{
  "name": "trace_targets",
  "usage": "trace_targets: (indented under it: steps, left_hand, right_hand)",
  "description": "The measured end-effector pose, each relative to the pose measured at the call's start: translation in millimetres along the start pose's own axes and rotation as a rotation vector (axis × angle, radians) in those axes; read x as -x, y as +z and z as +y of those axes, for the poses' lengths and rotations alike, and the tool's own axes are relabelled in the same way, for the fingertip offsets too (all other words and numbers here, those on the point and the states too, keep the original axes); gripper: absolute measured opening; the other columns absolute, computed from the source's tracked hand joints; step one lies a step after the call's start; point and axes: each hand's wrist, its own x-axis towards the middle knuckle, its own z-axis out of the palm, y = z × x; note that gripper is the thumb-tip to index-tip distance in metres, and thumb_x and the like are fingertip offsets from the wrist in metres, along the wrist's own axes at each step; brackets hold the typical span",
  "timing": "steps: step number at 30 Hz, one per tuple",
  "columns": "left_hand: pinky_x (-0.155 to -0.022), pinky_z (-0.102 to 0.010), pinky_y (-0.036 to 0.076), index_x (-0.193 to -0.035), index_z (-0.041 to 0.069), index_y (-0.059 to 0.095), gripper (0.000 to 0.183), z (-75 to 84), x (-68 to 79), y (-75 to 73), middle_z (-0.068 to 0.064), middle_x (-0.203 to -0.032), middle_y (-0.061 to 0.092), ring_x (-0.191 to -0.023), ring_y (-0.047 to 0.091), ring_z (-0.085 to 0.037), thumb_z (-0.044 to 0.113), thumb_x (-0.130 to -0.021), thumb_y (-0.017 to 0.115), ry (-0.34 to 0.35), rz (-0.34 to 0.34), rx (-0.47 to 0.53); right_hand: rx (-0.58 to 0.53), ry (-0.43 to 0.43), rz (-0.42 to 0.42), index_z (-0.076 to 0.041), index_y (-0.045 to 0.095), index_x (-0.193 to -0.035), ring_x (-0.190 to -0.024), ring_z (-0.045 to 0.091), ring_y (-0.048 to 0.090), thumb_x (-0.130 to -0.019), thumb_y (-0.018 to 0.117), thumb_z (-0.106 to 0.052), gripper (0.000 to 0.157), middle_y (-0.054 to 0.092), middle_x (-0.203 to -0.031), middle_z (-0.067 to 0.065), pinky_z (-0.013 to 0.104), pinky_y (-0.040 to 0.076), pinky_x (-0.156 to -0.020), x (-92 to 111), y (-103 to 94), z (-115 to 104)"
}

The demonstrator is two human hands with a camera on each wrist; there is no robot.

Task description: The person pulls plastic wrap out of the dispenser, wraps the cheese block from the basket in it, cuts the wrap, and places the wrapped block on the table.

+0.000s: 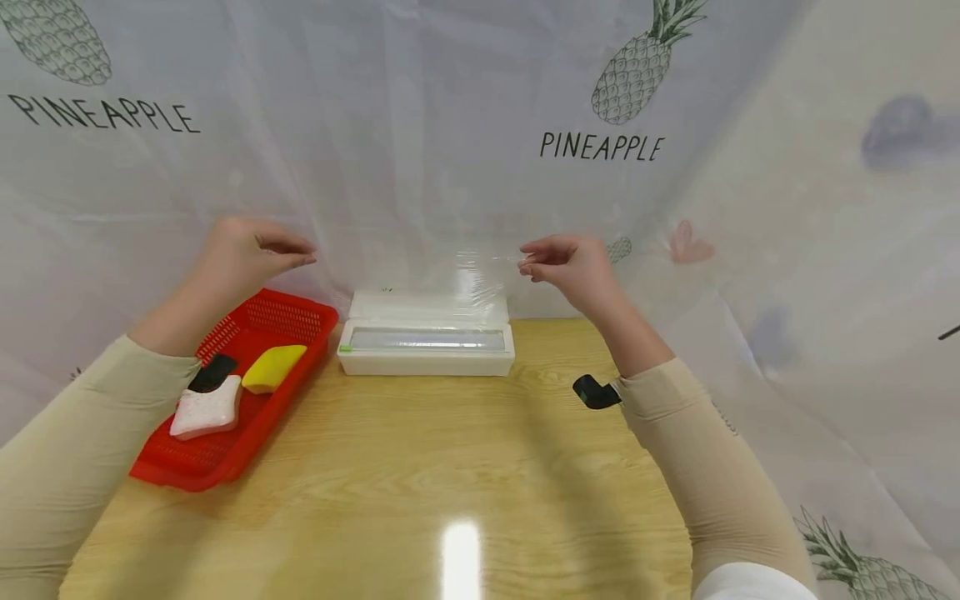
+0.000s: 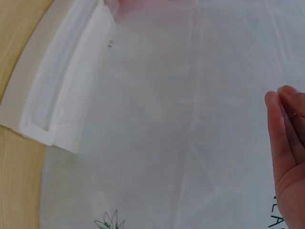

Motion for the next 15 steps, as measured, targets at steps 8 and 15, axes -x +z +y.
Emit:
trace_targets:
  steps: [8,15]
  left_hand:
    - [-0.070,-0.037,0.055,-0.093,0.005,0.079,0.012,-2.9,41.7,-0.6,-0.008,-0.089,0.074,-0.082,0.066,-0.025,0.003,-0.081,0.078,0.226,0.022,-0.162]
    - [-0.064,-0.036,0.054,-0.083,0.008,0.080,0.016,-8.1,63.3,5.8,-0.002,-0.079,0.073,-0.074,0.068,-0.022,0.005,-0.069,0.087,0.396,0.127,-0.209]
  right_hand:
    - [0.029,-0.032,-0.068,-0.001,0.076,-0.099,-0.086,0.017,0.069,-0.087,0.073,-0.007,0.014,0.073,-0.098,0.006,0.029,0.056,-0.080,37.5,4.8,5.6]
    - [0.042,-0.004,-0.071,0.002,0.074,-0.099,-0.084,0.013,0.069,-0.087,0.074,-0.010,0.016,0.072,-0.095,0.004,0.026,0.055,-0.077,60.5,3.9,10.7]
